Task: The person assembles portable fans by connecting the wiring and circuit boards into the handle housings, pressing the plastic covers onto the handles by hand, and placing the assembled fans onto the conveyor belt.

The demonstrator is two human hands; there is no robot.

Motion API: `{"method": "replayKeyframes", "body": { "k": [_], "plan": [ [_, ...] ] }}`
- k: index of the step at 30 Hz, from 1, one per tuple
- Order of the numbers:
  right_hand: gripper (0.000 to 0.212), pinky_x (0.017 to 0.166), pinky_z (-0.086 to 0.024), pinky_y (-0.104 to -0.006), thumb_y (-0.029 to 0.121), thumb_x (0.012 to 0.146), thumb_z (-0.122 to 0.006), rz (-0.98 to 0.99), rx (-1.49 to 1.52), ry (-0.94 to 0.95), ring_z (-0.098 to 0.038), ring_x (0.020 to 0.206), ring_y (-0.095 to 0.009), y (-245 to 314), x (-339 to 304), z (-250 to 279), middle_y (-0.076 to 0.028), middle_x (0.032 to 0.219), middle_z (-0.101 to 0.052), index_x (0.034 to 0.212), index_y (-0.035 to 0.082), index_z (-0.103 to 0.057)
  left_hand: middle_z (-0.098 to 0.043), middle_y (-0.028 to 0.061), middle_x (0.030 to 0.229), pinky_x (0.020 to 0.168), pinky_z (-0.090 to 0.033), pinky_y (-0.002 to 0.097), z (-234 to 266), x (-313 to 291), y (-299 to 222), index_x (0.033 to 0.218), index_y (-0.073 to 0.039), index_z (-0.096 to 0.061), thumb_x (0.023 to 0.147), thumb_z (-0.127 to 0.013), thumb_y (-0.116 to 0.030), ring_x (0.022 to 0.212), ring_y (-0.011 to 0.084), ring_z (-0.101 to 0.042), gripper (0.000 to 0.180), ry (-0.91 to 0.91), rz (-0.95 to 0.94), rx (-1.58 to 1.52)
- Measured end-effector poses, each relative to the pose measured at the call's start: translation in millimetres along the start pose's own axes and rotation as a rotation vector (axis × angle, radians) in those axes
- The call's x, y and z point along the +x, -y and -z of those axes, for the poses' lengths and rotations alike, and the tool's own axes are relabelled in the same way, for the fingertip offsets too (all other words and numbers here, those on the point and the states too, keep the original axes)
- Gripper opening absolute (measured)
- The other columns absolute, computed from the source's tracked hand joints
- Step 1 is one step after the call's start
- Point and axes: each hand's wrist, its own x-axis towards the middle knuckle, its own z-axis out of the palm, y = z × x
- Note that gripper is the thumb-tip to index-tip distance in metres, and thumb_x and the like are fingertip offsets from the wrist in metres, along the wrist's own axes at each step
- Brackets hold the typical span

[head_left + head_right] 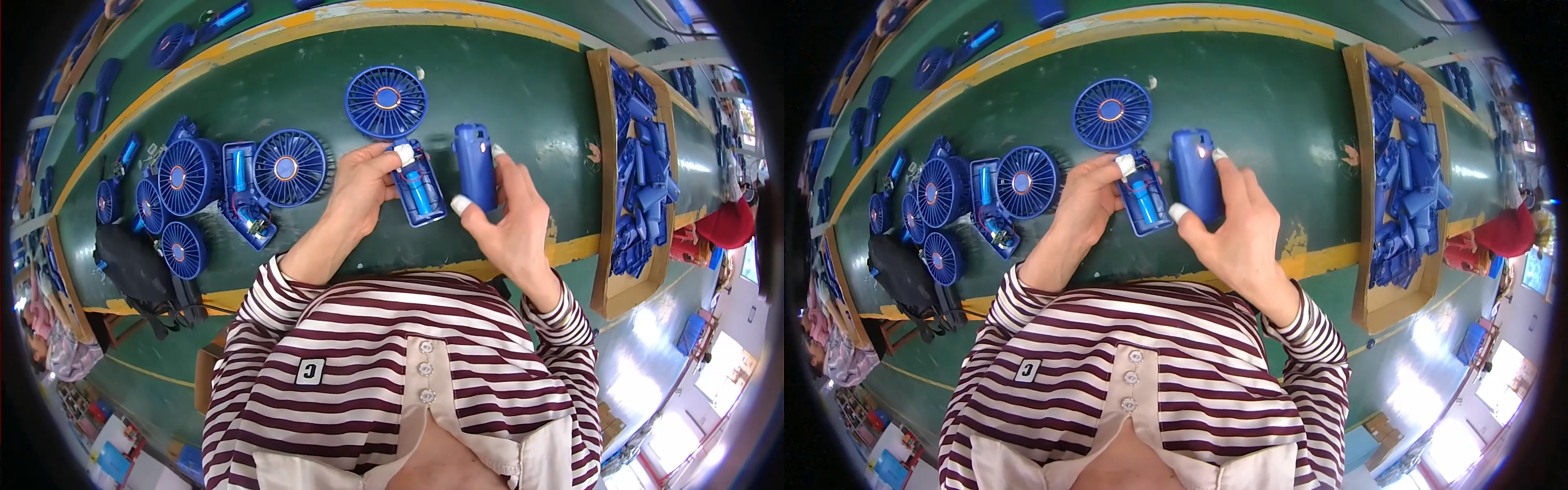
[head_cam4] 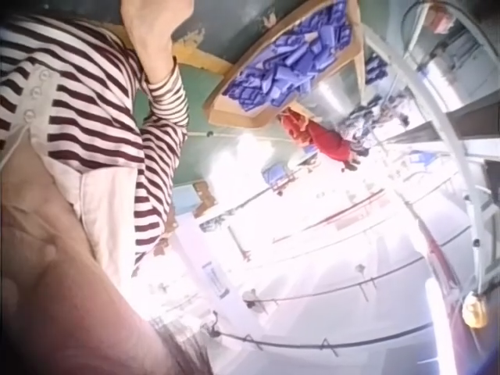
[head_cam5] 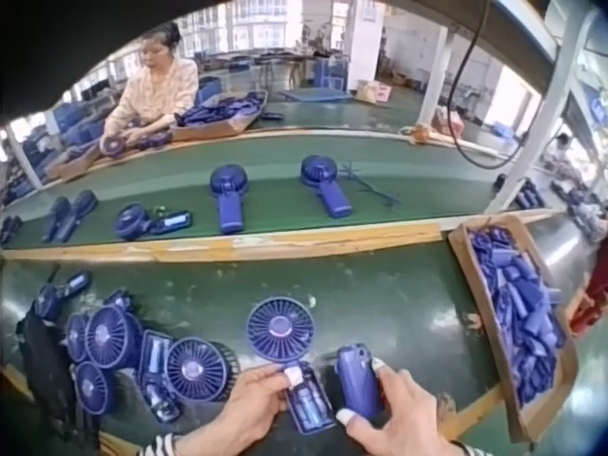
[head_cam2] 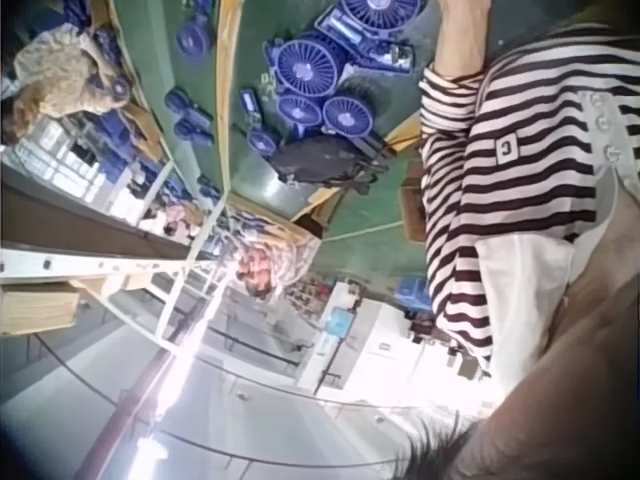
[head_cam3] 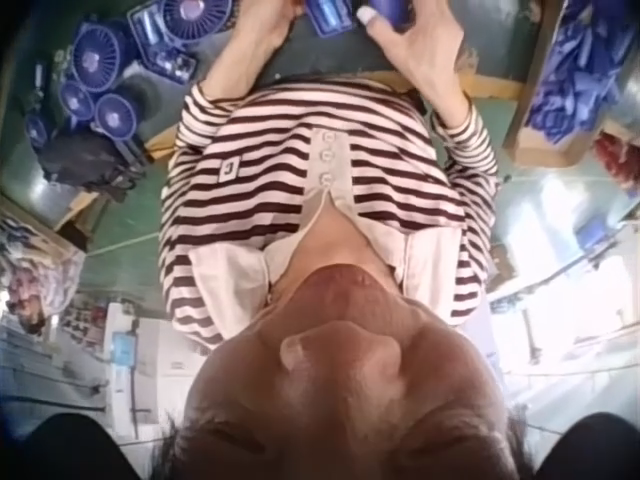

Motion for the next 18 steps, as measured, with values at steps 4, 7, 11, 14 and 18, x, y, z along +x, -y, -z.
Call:
{"method": "replayKeyframes", "body": {
  "k": [4, 7, 11, 14, 18],
  "plan": [
    [0.055, 0.053, -0.045, -0.0316, 0.015, 0.062, -0.069, 0.132, -0.064, 0.061, -0.054, 0.058, -0.024, 15, -3, -1, -0.014, 0.077, -0.052, 0.108, -0.007, -0.049, -0.061, 0.0119, 0.096, 0.074, -0.049, 0.0348, 3, -1, 2, 0.102, 0.002, -0.054, 0.086, -0.046, -0.024, 0.085, 0.0212, -0.060, 0.032, -0.002, 0.000, -0.141],
    [0.054, 0.052, -0.046, -0.0338, 0.016, 0.060, -0.069, 0.170, -0.113, 0.111, -0.054, 0.059, -0.027, 24, -1, -7, -0.014, 0.075, -0.051, 0.105, -0.007, -0.050, -0.059, 0.0095, 0.096, 0.073, -0.049, 0.0354, 1, -2, 2, 0.103, 0.000, -0.052, 0.087, -0.043, -0.032, 0.086, 0.0189, -0.059, 0.037, -0.002, -0.019, -0.175],
    [0.052, 0.051, -0.046, -0.0344, 0.016, 0.060, -0.068, 0.221, -0.117, 0.139, -0.055, 0.058, -0.027, 30, 5, -14, -0.014, 0.073, -0.051, 0.103, -0.007, -0.051, -0.058, 0.0100, 0.098, 0.074, -0.048, 0.0361, -2, -5, -2, 0.103, -0.001, -0.050, 0.088, -0.039, -0.035, 0.088, 0.0197, -0.059, 0.039, 0.025, -0.026, -0.184],
    [0.052, 0.050, -0.046, -0.0352, 0.016, 0.059, -0.068, 0.254, -0.119, 0.141, -0.055, 0.057, -0.027, 32, 8, -21, -0.014, 0.073, -0.052, 0.103, -0.007, -0.051, -0.059, 0.0101, 0.099, 0.075, -0.048, 0.0350, -1, -5, -3, 0.103, -0.001, -0.051, 0.089, -0.039, -0.036, 0.089, 0.0197, -0.058, 0.040, 0.046, -0.016, -0.181],
    [0.052, 0.051, -0.047, -0.0350, 0.017, 0.059, -0.068, 0.243, -0.143, 0.156, -0.055, 0.058, -0.027, 31, 9, -26, -0.014, 0.074, -0.052, 0.101, -0.007, -0.051, -0.058, 0.0106, 0.100, 0.077, -0.047, 0.0350, -2, -3, -2, 0.106, -0.001, -0.050, 0.090, -0.036, -0.036, 0.090, 0.0201, -0.058, 0.041, 0.025, 0.009, -0.167]
  ]
}}
